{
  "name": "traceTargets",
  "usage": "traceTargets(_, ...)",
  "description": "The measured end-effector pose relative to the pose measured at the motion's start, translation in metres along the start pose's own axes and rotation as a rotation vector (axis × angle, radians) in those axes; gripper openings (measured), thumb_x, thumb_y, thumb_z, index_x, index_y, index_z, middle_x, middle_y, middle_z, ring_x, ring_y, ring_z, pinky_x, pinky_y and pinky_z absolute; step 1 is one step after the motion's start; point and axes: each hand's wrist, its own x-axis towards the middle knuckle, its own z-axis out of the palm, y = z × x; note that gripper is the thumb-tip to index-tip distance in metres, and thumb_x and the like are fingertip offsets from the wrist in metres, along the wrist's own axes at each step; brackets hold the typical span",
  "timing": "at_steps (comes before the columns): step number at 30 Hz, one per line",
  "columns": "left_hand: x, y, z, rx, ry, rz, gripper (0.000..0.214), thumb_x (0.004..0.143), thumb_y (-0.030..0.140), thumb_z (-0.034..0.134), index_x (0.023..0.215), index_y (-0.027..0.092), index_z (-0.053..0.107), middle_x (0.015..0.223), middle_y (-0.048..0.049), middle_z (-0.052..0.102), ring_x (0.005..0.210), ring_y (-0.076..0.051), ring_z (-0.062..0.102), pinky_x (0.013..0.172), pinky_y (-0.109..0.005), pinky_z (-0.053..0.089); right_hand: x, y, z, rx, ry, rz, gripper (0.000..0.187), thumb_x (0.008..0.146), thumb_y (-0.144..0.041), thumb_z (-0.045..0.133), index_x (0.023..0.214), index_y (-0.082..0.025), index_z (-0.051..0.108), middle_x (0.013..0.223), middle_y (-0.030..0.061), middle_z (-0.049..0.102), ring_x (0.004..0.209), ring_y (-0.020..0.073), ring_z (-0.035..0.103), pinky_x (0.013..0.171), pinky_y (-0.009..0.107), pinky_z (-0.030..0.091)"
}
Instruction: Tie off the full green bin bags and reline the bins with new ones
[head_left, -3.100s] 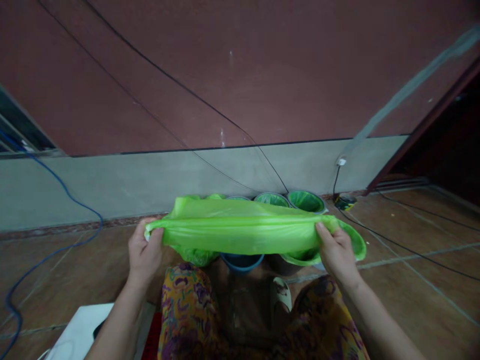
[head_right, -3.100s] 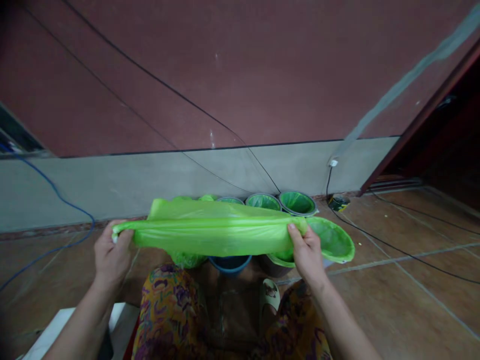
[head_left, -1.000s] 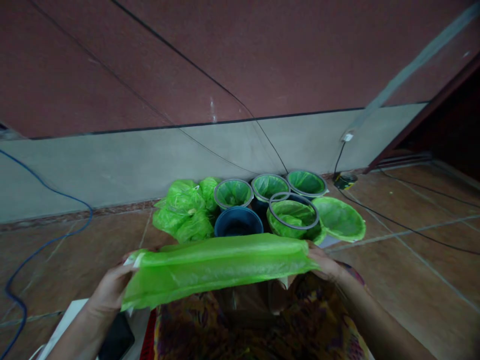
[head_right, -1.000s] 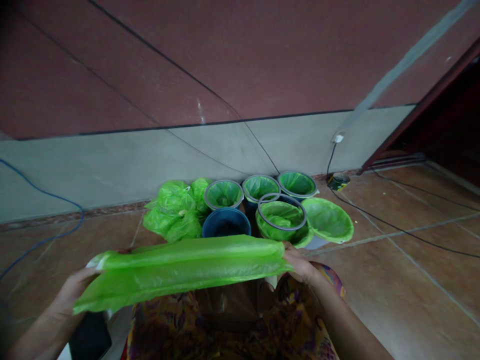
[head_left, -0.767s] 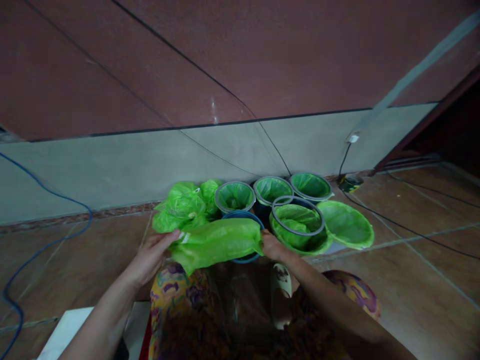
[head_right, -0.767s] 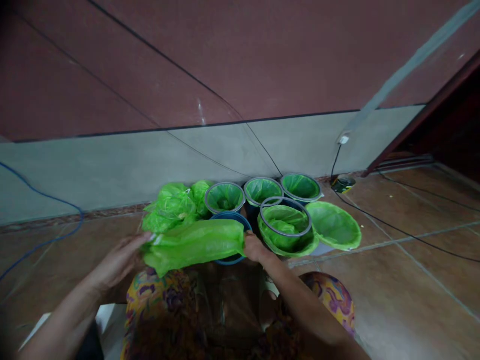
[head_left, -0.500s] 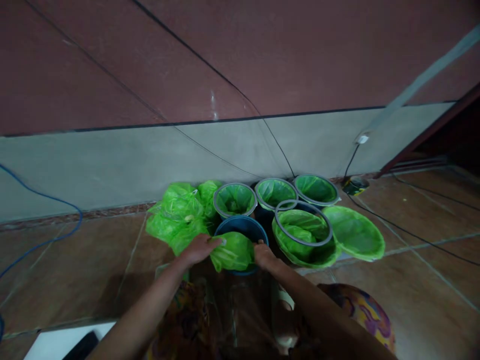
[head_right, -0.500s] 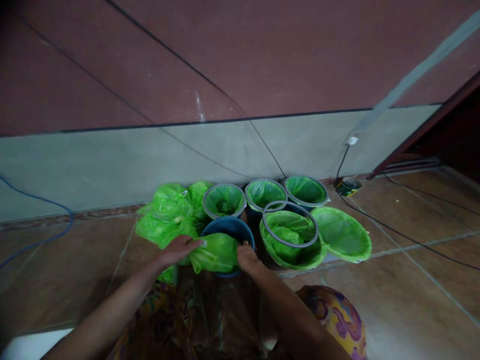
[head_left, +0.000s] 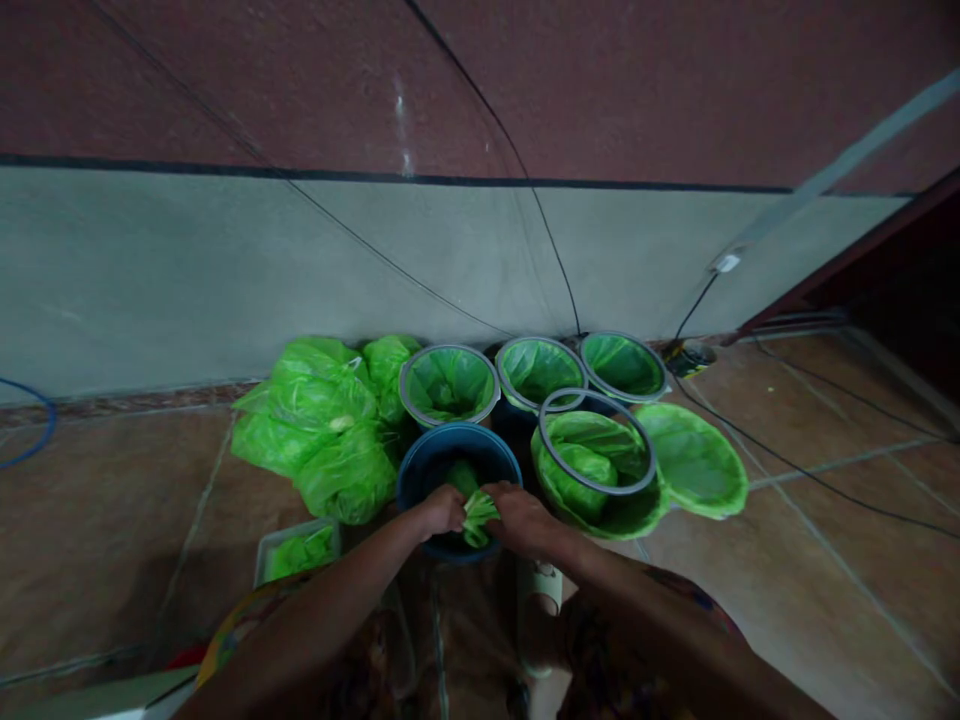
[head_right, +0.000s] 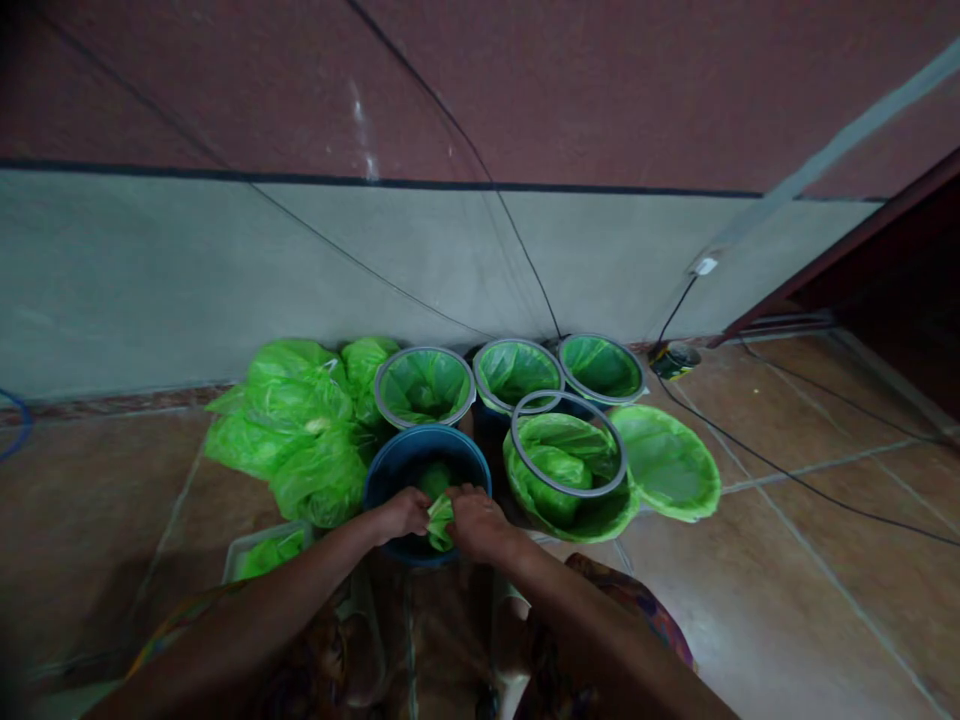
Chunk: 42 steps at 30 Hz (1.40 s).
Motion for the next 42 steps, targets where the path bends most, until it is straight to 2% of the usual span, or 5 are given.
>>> traceTargets(8, 0.003, 0.017, -0.028, 0.178, 0.018, 0.031, 0.020, 0.068, 0.014, 0.058, 0.084, 0.014, 0.070, 0.060, 0.0021, 0.060, 0.053, -0.012, 0.053, 0.055, -0.024, 0.042, 0.038, -0.002, 0.022, -0.148, -0.062, 0.014, 0.028, 0.091, -0.019, 0.047, 0.106, -0.014, 0.070, 0.104, 0.0163, 0.073, 0.103, 0.0264, 0.068, 0.087, 0.032, 0.048)
traceTargets(17, -0.014, 0.027, -0.053, 0.918, 0.255, -0.027, 0.032, 0.075, 0.007, 0.054, 0.102, 0.013, 0.071, 0.100, -0.0186, 0.073, 0.095, -0.031, 0.069, 0.081, -0.037, 0.051, 0.040, 0.029, -0.010, -0.224, -0.075, -0.028, 0.027, 0.083, -0.014, 0.054, 0.099, -0.012, 0.076, 0.106, 0.0180, 0.072, 0.102, 0.0282, 0.068, 0.084, 0.031, 0.050)
traceTargets(26, -0.012, 0.029, -0.068, 0.877, 0.319, 0.006, 0.029, 0.085, 0.015, 0.048, 0.096, 0.020, 0.075, 0.101, -0.0086, 0.075, 0.100, -0.023, 0.065, 0.092, -0.032, 0.046, 0.024, 0.043, -0.014, -0.302, -0.266, -0.009, 0.030, 0.078, -0.008, 0.054, 0.097, -0.013, 0.076, 0.104, 0.0194, 0.073, 0.100, 0.0329, 0.069, 0.081, 0.038, 0.050)
traceTargets(34, -0.020, 0.044, -0.053, 0.881, 0.310, 0.328, 0.029, 0.085, 0.014, 0.046, 0.085, 0.022, 0.073, 0.098, -0.0059, 0.071, 0.103, -0.024, 0.058, 0.100, -0.045, 0.038, 0.043, 0.020, -0.006, 0.016, 0.135, -0.086, 0.057, 0.082, -0.024, 0.060, 0.138, -0.016, 0.049, 0.130, 0.0145, 0.060, 0.122, 0.0262, 0.054, 0.101, 0.036, 0.041)
traceTargets(42, -0.026, 0.048, -0.042, 0.749, 0.610, 0.403, 0.045, 0.083, 0.027, 0.059, 0.128, 0.021, 0.059, 0.153, -0.0139, 0.037, 0.136, -0.034, 0.038, 0.111, -0.053, 0.028, 0.063, 0.008, 0.028, 0.365, 0.113, 0.108, 0.021, 0.086, -0.017, 0.046, 0.085, -0.012, 0.067, 0.086, 0.0114, 0.071, 0.088, 0.0237, 0.067, 0.081, 0.034, 0.048)
